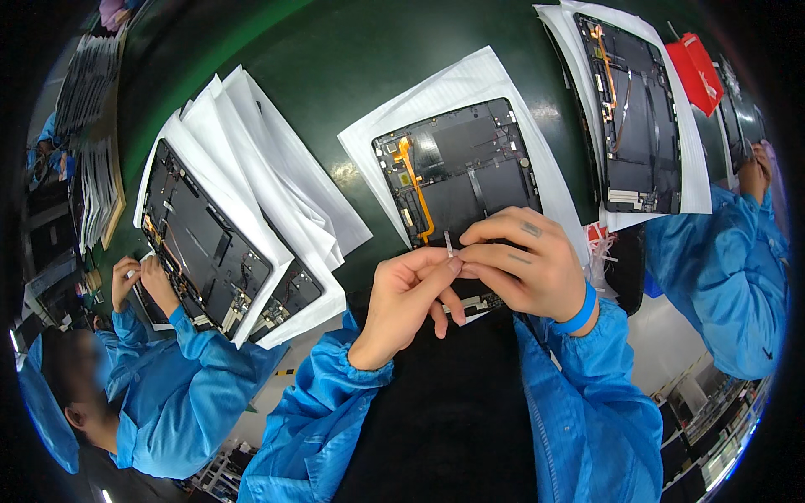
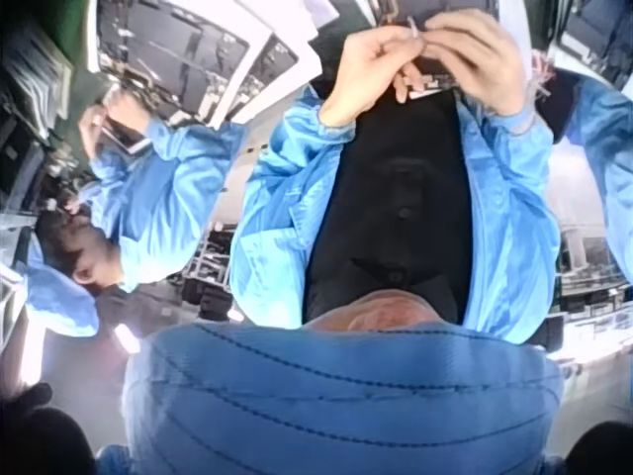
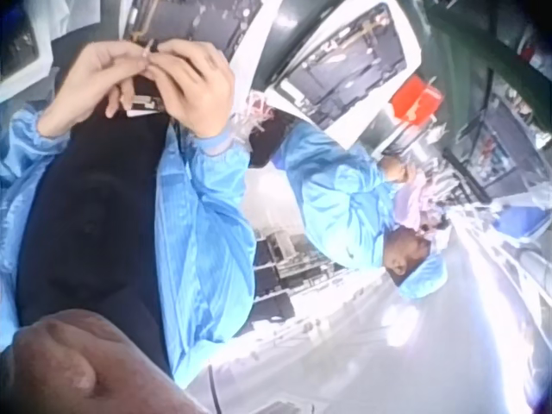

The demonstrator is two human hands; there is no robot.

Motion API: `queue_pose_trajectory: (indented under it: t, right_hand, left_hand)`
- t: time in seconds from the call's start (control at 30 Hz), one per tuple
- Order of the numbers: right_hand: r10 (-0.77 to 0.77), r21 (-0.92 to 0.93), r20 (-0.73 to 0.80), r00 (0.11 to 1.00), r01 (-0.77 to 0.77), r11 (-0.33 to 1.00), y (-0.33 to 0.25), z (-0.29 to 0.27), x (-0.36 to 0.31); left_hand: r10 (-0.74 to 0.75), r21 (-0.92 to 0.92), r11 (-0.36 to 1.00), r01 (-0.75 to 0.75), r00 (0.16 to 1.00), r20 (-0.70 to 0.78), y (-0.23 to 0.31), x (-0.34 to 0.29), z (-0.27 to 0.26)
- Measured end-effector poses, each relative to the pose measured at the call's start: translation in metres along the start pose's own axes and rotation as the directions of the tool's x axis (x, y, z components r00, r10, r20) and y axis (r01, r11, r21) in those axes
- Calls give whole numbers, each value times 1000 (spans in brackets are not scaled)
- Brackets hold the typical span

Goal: Manually connecting ribbon cables and internal electronic components of tablet devices on a factory assembly line.

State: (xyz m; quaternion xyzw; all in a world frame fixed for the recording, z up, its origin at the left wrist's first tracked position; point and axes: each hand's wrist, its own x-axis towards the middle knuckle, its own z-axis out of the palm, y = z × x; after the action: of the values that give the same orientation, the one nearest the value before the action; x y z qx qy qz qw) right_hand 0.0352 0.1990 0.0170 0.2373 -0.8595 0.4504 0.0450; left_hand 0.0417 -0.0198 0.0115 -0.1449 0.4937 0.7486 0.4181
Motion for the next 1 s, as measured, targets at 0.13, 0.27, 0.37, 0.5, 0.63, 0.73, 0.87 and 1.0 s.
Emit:
queue_pose_trajectory:
  t: [0.13, 0.27, 0.37, 0.5, 0.63, 0.73, 0.87, 1.0]
  right_hand:
    - [-27, 24, 37, 999, 27, 999, 0, 5, 2]
    - [-55, -22, 41, 998, 56, 998, -1, 7, 4]
    - [-89, -103, 40, 995, 92, 990, -4, 5, 5]
    - [-119, -199, 22, 993, 121, 973, -10, 6, 5]
    - [-19, -153, 42, 999, 26, 988, -11, 9, 6]
    - [139, 12, 35, 990, -139, 990, -3, 12, 7]
    - [284, -66, -121, 951, -293, 954, -14, -10, 1]
    - [539, -69, -299, 787, -581, 811, -22, -79, -58]
  left_hand:
    - [99, 35, 995, -99, 995, -6, -12, -10, -6]
    - [122, 42, 992, -122, 993, 9, -17, -12, -8]
    - [141, 75, 987, -144, 989, 43, -17, -12, -6]
    - [202, 166, 963, -211, 977, 69, -26, -11, -7]
    - [212, 190, 956, -223, 974, 75, -25, -12, -7]
    - [171, 152, 971, -182, 982, 79, -33, -13, -11]
    - [131, 92, 986, -137, 989, 68, -25, -16, -13]
    - [122, 90, 988, -126, 991, 53, -24, -20, -22]
